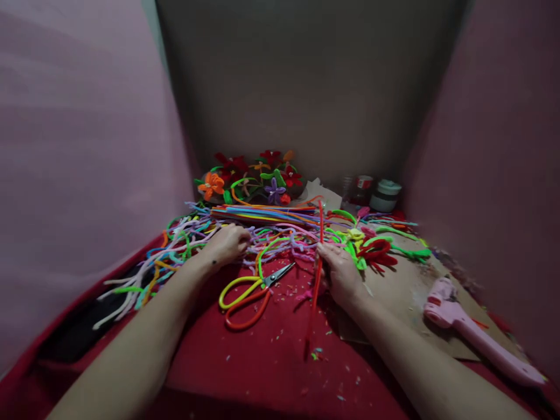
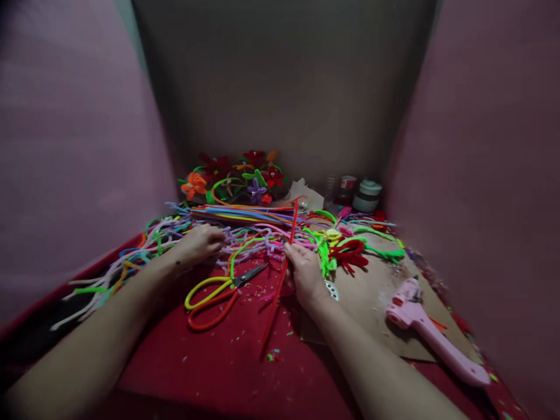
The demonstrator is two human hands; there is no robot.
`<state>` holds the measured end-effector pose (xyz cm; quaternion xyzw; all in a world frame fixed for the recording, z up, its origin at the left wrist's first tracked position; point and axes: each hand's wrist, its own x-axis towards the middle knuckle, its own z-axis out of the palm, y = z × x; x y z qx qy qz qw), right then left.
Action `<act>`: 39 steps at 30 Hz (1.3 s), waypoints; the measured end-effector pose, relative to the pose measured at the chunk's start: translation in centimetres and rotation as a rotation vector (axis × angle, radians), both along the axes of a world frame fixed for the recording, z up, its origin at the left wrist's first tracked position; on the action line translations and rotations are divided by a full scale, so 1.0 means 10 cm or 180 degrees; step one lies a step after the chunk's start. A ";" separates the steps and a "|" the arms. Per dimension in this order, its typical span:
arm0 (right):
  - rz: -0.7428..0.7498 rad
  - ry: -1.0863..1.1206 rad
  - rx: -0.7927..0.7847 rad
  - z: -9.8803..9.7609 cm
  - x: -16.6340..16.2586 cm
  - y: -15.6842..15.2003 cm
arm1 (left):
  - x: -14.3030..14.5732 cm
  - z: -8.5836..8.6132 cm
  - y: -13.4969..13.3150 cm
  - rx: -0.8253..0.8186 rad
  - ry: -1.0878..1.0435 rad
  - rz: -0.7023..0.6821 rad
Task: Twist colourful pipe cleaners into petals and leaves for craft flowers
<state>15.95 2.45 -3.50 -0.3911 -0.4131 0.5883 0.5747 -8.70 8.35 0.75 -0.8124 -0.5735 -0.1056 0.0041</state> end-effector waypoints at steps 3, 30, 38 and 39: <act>0.0036 -0.0160 0.0040 0.00 0.00 -0.02 | -0.06 -0.01 0.02 0.0220 -0.0241 0.0354; -0.0097 -0.0231 0.0067 -0.04 0.02 -0.04 | 0.15 -0.26 -0.12 0.0199 0.0436 -0.0736; -0.0110 -0.0162 0.0014 -0.01 0.01 -0.04 | 0.12 -0.19 -0.13 0.0018 0.0005 -0.0943; -0.0112 -0.0169 0.0028 -0.01 0.01 -0.04 | 0.12 -0.20 -0.13 -0.0059 -0.0042 -0.0963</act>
